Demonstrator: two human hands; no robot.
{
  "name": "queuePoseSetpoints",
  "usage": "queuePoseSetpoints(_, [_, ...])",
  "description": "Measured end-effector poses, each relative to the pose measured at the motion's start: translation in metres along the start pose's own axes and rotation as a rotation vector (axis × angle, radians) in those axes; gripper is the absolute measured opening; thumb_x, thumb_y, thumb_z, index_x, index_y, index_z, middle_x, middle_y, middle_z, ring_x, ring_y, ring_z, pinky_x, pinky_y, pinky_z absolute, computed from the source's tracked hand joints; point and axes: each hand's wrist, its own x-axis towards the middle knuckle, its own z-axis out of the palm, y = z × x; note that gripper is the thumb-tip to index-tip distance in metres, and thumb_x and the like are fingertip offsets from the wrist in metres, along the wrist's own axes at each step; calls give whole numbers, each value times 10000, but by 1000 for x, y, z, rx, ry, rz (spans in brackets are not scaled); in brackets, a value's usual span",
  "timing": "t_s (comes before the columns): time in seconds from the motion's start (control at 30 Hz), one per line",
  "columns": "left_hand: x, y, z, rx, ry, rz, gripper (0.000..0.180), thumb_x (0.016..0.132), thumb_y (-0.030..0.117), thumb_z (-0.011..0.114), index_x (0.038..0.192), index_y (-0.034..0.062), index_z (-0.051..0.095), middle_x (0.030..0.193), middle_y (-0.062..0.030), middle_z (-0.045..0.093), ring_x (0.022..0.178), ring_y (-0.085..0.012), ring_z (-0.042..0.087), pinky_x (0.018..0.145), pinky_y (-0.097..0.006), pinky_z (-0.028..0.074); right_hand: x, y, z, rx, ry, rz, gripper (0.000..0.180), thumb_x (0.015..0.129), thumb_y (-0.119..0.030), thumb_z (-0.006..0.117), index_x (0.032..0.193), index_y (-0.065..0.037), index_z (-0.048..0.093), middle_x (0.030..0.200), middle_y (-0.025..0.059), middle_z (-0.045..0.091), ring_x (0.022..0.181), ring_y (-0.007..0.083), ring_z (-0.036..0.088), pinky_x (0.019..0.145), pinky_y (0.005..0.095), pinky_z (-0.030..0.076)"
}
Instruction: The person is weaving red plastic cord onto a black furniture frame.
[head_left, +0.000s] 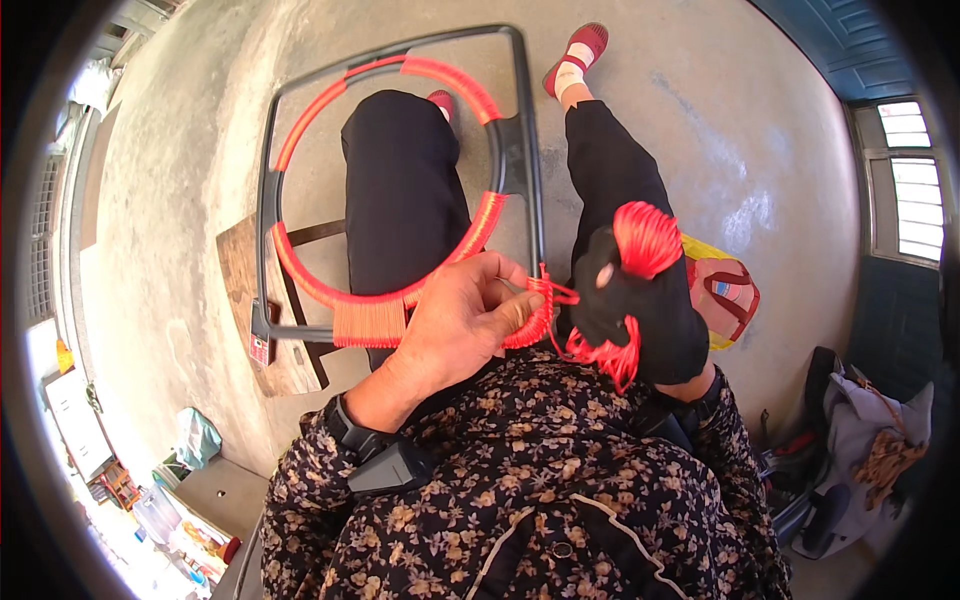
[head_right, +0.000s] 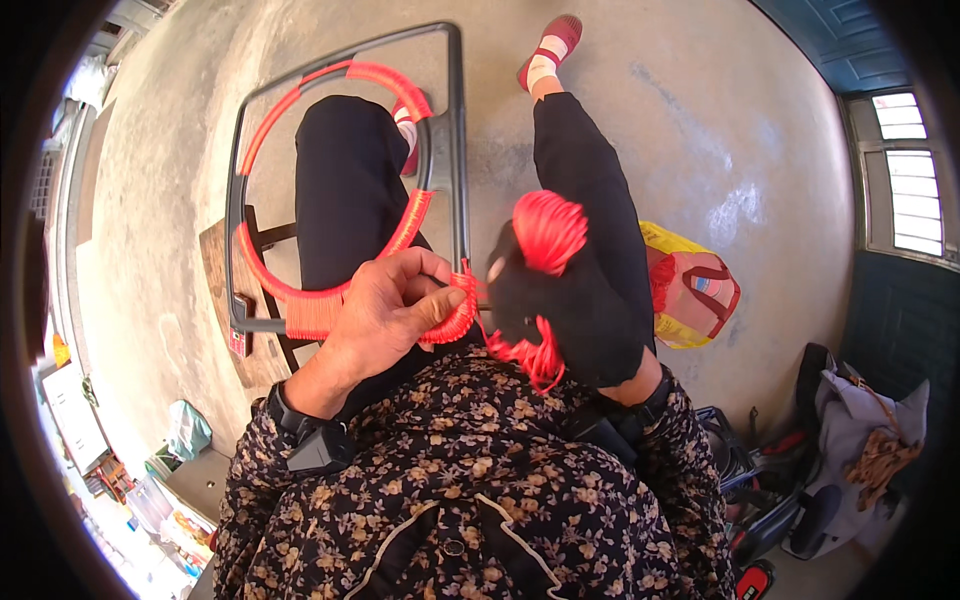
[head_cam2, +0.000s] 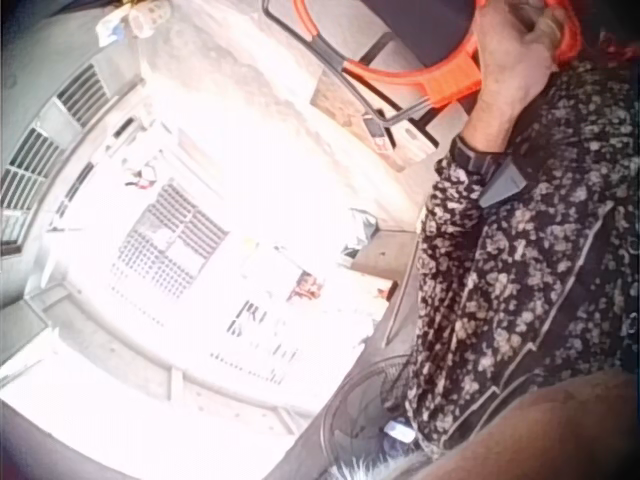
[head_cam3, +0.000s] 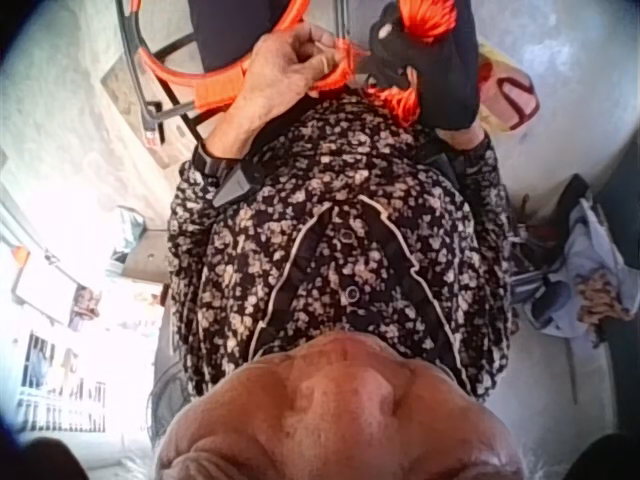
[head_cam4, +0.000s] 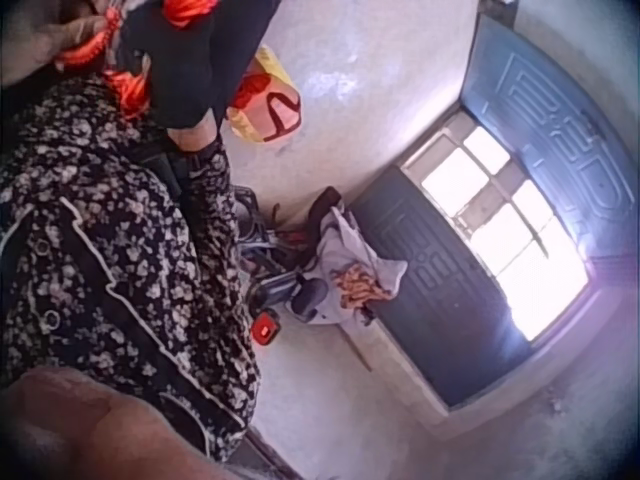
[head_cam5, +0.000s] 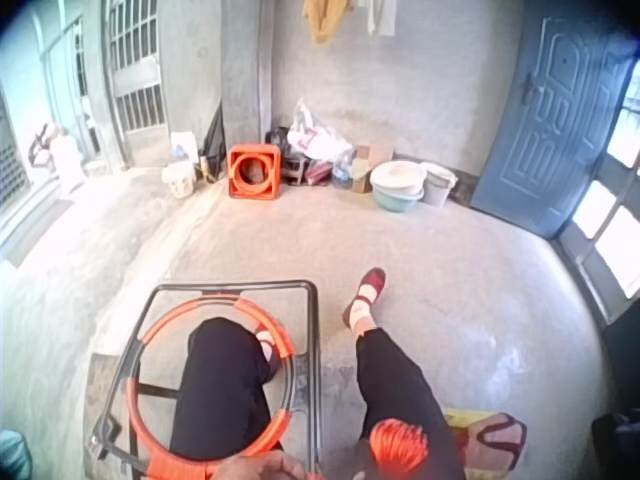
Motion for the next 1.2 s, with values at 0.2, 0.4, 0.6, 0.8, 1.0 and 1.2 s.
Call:
queuePoseSetpoints(0.2, [2,2,-2,-25,135,119,130,997,70,597,1056,-45,583,751,-55,656,628,-87,589,556,-285,509,-16,-5,-26,-70,449,-162,221,960,-181,661,1085,-4,619,944,68,673,872,175,652,774,327,528])
queuePoseSetpoints(0.4, [1,1,-1,578,278,396,173,965,55,635,1119,-18,608,834,-127,680,729,-174,676,636,-336,543,-10,-3,-22,-1160,-405,170,434,919,-126,722,1308,-12,567,1186,92,673,1082,152,635,931,331,515])
queuePoseSetpoints(0.6, [-6,2,-3,825,236,314,234,894,64,705,1096,-11,613,865,-179,677,751,-281,700,681,-348,551,37,41,-1,-481,-220,77,729,852,-65,782,1477,-38,407,1348,100,590,1170,155,594,998,331,493])
queuePoseSetpoints(0.8, [-3,0,4,172,432,362,271,868,24,729,1099,-3,589,883,-45,681,767,-91,657,661,-241,534,38,33,0,18,60,19,657,1009,-211,608,1544,-65,256,1407,148,537,1228,217,584,1065,349,450])
queuePoseSetpoints(1.0, [-4,-2,7,-179,528,361,270,859,-8,716,1086,4,570,881,-6,643,779,-41,610,651,-193,508,51,21,-21,314,132,-23,532,1060,-285,500,1503,-54,319,1377,165,557,1251,255,576,1065,391,444])
queuePoseSetpoints(1.2, [-1,-3,0,-21,452,286,234,831,2,723,1020,-5,585,826,-1,638,693,-19,575,602,-179,468,44,28,-27,-268,-192,-70,628,909,-107,691,1462,-31,404,1389,134,556,1303,219,521,1094,378,417])
